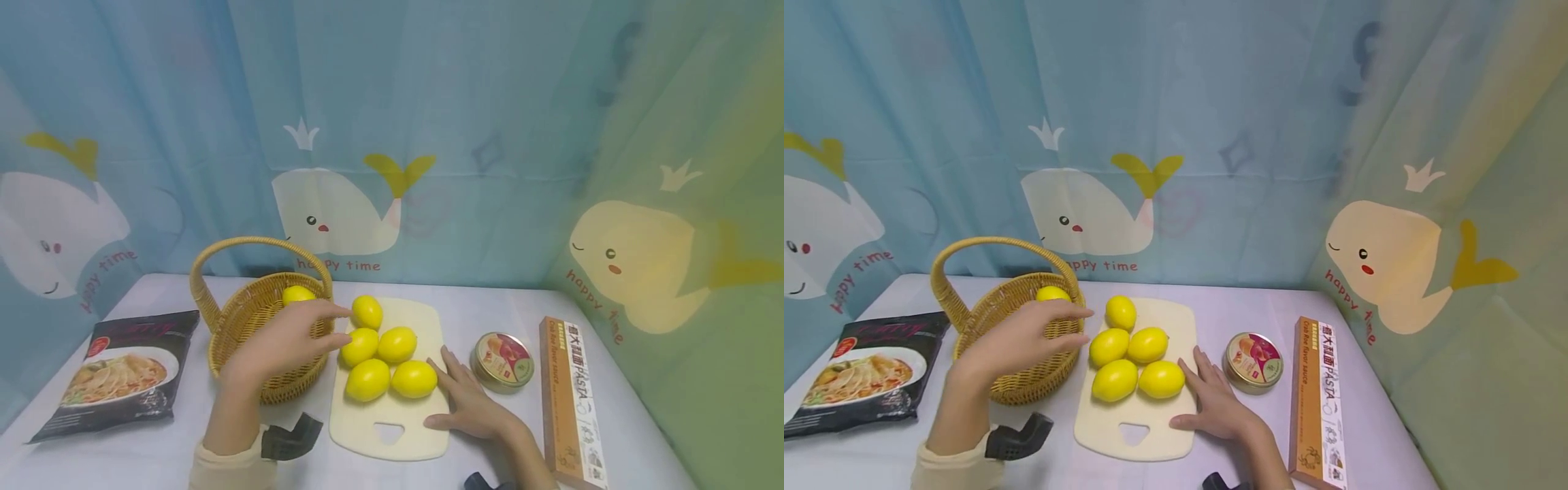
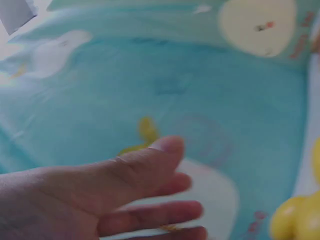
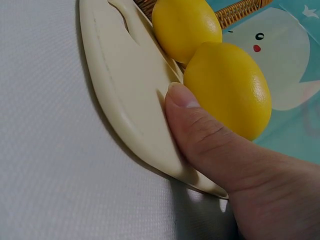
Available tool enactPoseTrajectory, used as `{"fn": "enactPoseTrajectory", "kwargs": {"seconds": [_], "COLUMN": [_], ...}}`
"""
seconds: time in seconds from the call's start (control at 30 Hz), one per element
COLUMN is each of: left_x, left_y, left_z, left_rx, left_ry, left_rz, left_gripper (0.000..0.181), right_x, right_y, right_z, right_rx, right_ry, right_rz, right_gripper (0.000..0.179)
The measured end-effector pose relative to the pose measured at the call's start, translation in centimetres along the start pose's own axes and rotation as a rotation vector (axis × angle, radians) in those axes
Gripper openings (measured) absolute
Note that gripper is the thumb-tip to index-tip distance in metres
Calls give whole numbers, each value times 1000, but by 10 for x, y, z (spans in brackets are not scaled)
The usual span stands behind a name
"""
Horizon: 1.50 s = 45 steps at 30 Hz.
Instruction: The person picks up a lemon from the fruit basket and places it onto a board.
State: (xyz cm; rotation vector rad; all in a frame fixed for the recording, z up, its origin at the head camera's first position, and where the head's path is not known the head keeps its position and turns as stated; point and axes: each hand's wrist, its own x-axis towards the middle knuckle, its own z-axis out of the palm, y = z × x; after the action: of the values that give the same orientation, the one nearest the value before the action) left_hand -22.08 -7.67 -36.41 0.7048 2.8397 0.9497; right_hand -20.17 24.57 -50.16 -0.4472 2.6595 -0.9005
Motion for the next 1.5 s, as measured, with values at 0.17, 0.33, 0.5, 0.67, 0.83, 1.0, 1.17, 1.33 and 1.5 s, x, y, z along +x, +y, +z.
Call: {"fn": "enactPoseTrajectory", "kwargs": {"seconds": [0.17, 0.33, 0.5, 0.67, 0.83, 1.0, 1.17, 1.33, 1.5], "left_x": [-4, 14, 30, 38, 44, 44, 43, 39, 35], "left_y": [-31, -72, -107, -118, -115, -119, -122, -122, -123], "left_z": [-14, -2, 18, 28, 32, 36, 39, 39, 40], "left_rx": [-34, -142, -210, -181, -188, -164, -136, -125, -125], "left_ry": [84, 260, 367, 302, 221, 166, 135, 151, 175], "left_rz": [-15, -66, -124, -159, -177, -182, -201, -202, -216], "left_gripper": [42, 39, 43, 60, 78, 86, 88, 88, 83], "right_x": [0, 0, 0, 0, 0, 1, 2, 3, 4], "right_y": [2, 2, 1, 1, 3, 5, 4, 2, 1], "right_z": [-1, -1, 1, 1, -1, 1, 2, 2, 2], "right_rx": [-7, -1, 0, -14, -27, -23, -11, 0, -7], "right_ry": [0, -5, -7, -1, 8, 7, 6, -1, -2], "right_rz": [4, 7, -29, -10, 14, 29, 36, 33, 22], "right_gripper": [97, 98, 96, 98, 98, 98, 99, 99, 98]}}
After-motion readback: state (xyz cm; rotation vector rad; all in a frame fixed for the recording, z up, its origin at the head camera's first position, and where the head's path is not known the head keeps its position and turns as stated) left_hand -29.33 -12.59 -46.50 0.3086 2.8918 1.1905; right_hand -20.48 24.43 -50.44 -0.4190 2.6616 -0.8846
